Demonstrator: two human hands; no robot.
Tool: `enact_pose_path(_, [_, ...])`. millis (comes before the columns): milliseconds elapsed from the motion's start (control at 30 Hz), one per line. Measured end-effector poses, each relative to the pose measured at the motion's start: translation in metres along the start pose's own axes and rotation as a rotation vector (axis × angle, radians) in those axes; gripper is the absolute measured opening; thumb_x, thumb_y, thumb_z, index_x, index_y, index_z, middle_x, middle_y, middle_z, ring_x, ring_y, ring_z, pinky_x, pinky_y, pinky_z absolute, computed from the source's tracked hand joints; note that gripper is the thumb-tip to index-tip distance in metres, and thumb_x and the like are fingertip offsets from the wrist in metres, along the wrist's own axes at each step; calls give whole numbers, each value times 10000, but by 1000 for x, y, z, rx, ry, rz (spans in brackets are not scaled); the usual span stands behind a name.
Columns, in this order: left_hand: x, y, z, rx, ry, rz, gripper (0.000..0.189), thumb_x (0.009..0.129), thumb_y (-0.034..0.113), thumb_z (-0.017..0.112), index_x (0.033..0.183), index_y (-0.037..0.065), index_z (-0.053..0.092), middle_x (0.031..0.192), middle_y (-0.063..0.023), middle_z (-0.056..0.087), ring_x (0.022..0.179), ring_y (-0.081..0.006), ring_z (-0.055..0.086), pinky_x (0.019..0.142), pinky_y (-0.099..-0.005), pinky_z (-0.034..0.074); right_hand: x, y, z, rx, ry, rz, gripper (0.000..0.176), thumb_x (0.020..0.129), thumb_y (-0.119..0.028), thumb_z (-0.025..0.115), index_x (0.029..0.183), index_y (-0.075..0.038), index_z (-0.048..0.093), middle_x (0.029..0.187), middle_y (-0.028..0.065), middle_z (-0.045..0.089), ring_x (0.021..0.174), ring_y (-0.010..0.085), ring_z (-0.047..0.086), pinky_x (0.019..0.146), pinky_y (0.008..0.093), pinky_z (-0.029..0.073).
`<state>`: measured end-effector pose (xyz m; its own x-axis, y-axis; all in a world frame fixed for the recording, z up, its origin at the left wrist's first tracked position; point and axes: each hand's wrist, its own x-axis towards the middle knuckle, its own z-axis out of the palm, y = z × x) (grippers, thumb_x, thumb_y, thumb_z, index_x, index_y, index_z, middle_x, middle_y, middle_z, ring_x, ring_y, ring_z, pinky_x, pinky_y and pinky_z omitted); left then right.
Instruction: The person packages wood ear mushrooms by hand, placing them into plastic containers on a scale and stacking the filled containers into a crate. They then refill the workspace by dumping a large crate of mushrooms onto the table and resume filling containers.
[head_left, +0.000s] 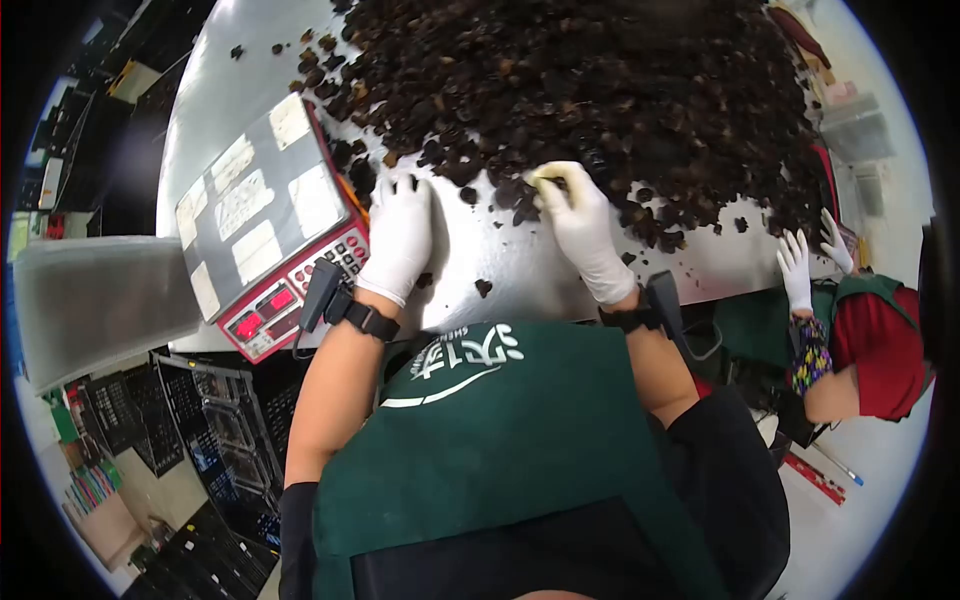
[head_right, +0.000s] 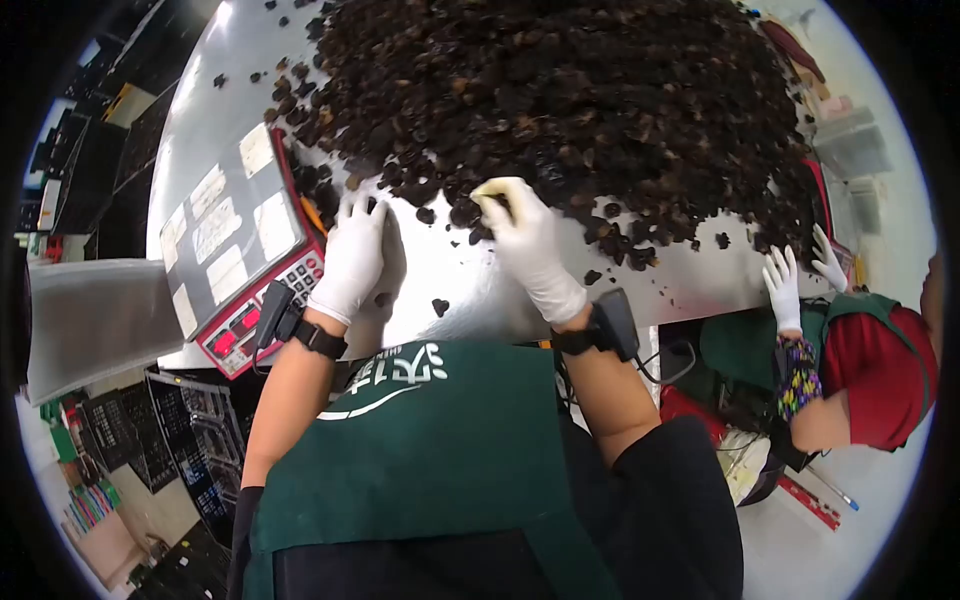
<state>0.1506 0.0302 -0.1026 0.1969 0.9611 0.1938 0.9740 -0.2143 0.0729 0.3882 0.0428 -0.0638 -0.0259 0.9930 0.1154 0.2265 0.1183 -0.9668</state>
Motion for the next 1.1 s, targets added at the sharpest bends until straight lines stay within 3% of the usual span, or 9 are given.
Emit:
enact_pose_path(100, [8, -5, 18, 120, 11, 26, 272, 850, 84, 533, 1091, -2, 625, 1082, -209, 607, 1056, -380, 575, 931, -448, 472, -24, 1, -60, -221, 87, 30, 86, 944, -79, 600, 986, -14, 637, 848, 99, 685, 706, 150, 646, 636, 291, 504])
enact_pose_path(233, [8, 1, 4, -97, -34, 1, 87, 841, 80, 537, 869, 41, 610, 890, -173, 619, 900, -357, 613, 802, -458, 507, -78, 11, -142, -633, -63, 124, 122, 913, -153, 635, 932, -37, 667, 785, 127, 661, 728, 271, 663, 668, 348, 519])
enact_pose_path(367, [9, 18, -19, -217, -209, -92, 154, 856, 134, 588, 965, 24, 576, 913, -190, 651, 839, -372, 666, 719, -469, 539, -83, 18, -165, -975, -103, -116, 191, 829, -217, 722, 946, -66, 712, 1043, 106, 686, 969, 306, 629, 842, 415, 507])
enact_pose_path(467, [10, 17, 11, -263, 91, 69, 210, 649, 185, 716, 773, 52, 612, 868, -184, 605, 879, -394, 567, 804, -520, 426, -20, 3, -118, -849, -86, -268, 625, 735, -253, 774, 1322, -130, 596, 1361, 157, 549, 1218, 356, 522, 1032, 449, 429])
enact_pose_path(600, [0, 24, 15, -262, 17, 48, 226, 710, 158, 699, 889, 35, 637, 902, -193, 609, 952, -407, 580, 879, -542, 406, 65, 29, -37, -877, -53, -291, 841, 703, -397, 806, 1453, -230, 466, 1543, 200, 332, 1410, 393, 331, 1099, 560, 349])
enact_pose_path(733, [-14, 34, -34, -447, -271, -160, 103, 809, 67, 603, 911, 52, 605, 933, -191, 612, 948, -374, 612, 814, -503, 485, 69, 26, 22, -952, -220, -276, 795, 703, -448, 805, 1424, -311, 498, 1562, 178, 307, 1376, 434, 351, 975, 553, 474])
enact_pose_path(900, [-36, 33, -27, -411, -148, -165, 258, 789, 22, 554, 1039, 69, 596, 1063, -133, 626, 948, -359, 634, 781, -456, 535, 34, 40, 26, -850, -292, -437, 568, 734, -287, 785, 1276, -228, 624, 1447, 151, 458, 1201, 356, 518, 894, 415, 531])
enact_pose_path(967, [-40, 34, -25, -399, -104, -156, 276, 783, 15, 557, 1049, 69, 603, 1077, -122, 620, 976, -342, 627, 800, -441, 533, 25, 43, 18, -795, -275, -470, 320, 750, -239, 768, 1060, -181, 715, 1241, 58, 598, 1053, 270, 579, 859, 370, 532])
enact_pose_path(1100, [-44, 33, -22, -417, -29, -163, 178, 812, 102, 643, 989, 90, 621, 965, -116, 602, 872, -322, 624, 743, -423, 523, 40, 45, 7, -419, -76, -398, 97, 829, -162, 732, 913, -115, 739, 999, 60, 683, 841, 235, 665, 770, 319, 543])
